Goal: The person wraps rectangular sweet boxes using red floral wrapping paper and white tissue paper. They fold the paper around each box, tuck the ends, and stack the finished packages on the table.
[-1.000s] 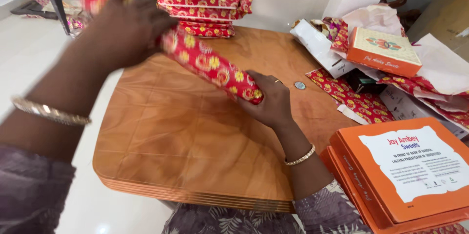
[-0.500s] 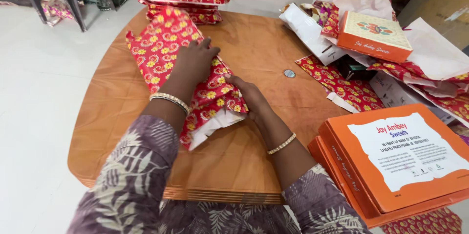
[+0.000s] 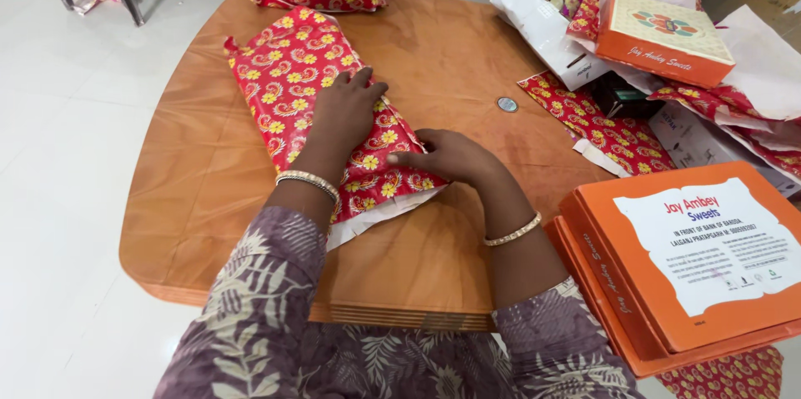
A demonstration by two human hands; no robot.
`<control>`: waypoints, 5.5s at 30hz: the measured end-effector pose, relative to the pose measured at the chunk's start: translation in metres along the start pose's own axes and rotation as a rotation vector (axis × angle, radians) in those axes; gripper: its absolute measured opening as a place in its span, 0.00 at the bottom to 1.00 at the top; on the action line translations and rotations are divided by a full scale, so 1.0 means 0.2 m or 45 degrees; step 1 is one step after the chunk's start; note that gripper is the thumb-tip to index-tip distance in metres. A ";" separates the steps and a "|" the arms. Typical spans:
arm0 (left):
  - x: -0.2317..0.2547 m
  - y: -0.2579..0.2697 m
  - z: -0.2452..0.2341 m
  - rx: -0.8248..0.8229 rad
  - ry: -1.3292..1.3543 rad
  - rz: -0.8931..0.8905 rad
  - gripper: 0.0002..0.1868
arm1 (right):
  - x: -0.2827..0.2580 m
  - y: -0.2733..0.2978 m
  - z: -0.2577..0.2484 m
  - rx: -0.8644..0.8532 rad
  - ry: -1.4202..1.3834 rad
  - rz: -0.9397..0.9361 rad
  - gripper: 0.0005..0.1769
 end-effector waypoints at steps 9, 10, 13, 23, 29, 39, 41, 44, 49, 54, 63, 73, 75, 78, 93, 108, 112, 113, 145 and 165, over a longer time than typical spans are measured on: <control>0.04 0.06 0.00 -0.070 -0.026 0.021 0.15 | 0.01 -0.01 -0.14 0.167 -0.334 -0.397 0.16; 0.05 0.06 0.00 -0.089 -0.028 0.032 0.13 | 0.03 -0.03 -0.12 0.097 -0.399 -0.376 0.14; 0.06 0.06 -0.03 -0.116 -0.012 0.025 0.13 | 0.09 -0.07 -0.06 -0.067 -0.515 -0.333 0.10; 0.24 0.44 -0.46 0.255 0.212 0.225 0.10 | 0.10 -0.08 -0.03 -0.258 -0.548 -0.355 0.15; 0.36 0.74 -0.57 0.133 0.413 0.093 0.21 | 0.11 -0.09 -0.01 -0.251 -0.552 -0.342 0.21; 0.38 0.74 -0.50 0.107 0.438 0.013 0.06 | 0.10 -0.07 0.01 -0.304 -0.602 -0.375 0.23; 0.40 0.74 -0.50 0.177 0.478 0.028 0.12 | 0.10 -0.08 0.01 -0.299 -0.583 -0.362 0.20; 0.45 0.72 -0.47 0.127 0.470 0.016 0.21 | 0.12 -0.08 0.01 -0.244 -0.575 -0.264 0.17; 0.49 0.72 -0.41 0.020 0.741 -0.167 0.27 | 0.13 -0.09 0.01 -0.250 -0.650 -0.187 0.23; 0.53 0.74 -0.39 -0.028 0.632 -0.116 0.28 | 0.15 -0.11 0.02 -0.296 -0.679 -0.249 0.21; 0.60 0.75 -0.44 0.039 0.428 -0.048 0.21 | 0.15 -0.10 0.02 -0.303 -0.570 -0.273 0.18; 0.40 0.88 -0.58 0.261 0.517 -0.002 0.18 | 0.10 -0.09 0.05 -0.208 -0.480 -0.351 0.28; 0.22 0.98 -0.66 0.243 0.422 -0.198 0.18 | 0.11 -0.09 0.04 -0.195 -0.470 -0.323 0.29; 0.05 1.09 -0.71 0.072 0.294 -0.460 0.28 | 0.09 -0.09 0.05 -0.170 -0.420 -0.366 0.29; -0.01 1.17 -0.77 0.093 0.242 -0.479 0.08 | 0.01 -0.03 0.08 -0.261 -0.318 -0.346 0.40; -0.05 1.11 -0.82 0.263 0.370 -0.435 0.24 | 0.04 -0.05 0.06 -0.301 -0.320 -0.347 0.28; -0.04 0.99 -0.65 0.225 0.426 -0.308 0.39 | 0.02 -0.02 0.03 -0.265 -0.259 -0.362 0.26; -0.05 0.97 -0.59 0.170 0.416 -0.338 0.37 | 0.02 -0.01 0.03 -0.246 -0.221 -0.365 0.26; 0.22 0.58 -0.23 -0.151 -0.203 0.387 0.29 | -0.14 0.14 -0.09 0.243 0.199 -0.522 0.22; -0.24 0.84 -0.61 0.047 0.355 0.146 0.26 | 0.07 0.04 0.02 -0.309 -0.166 -0.320 0.24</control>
Point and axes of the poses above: each hand's wrist, its own y-axis away from the middle knuckle, its own z-axis out of the palm, x = y × z, the point moved 6 cm from there along -y, towards the middle knuckle, and after that the axes turned 9 degrees about -y, right-handed, at the moved point
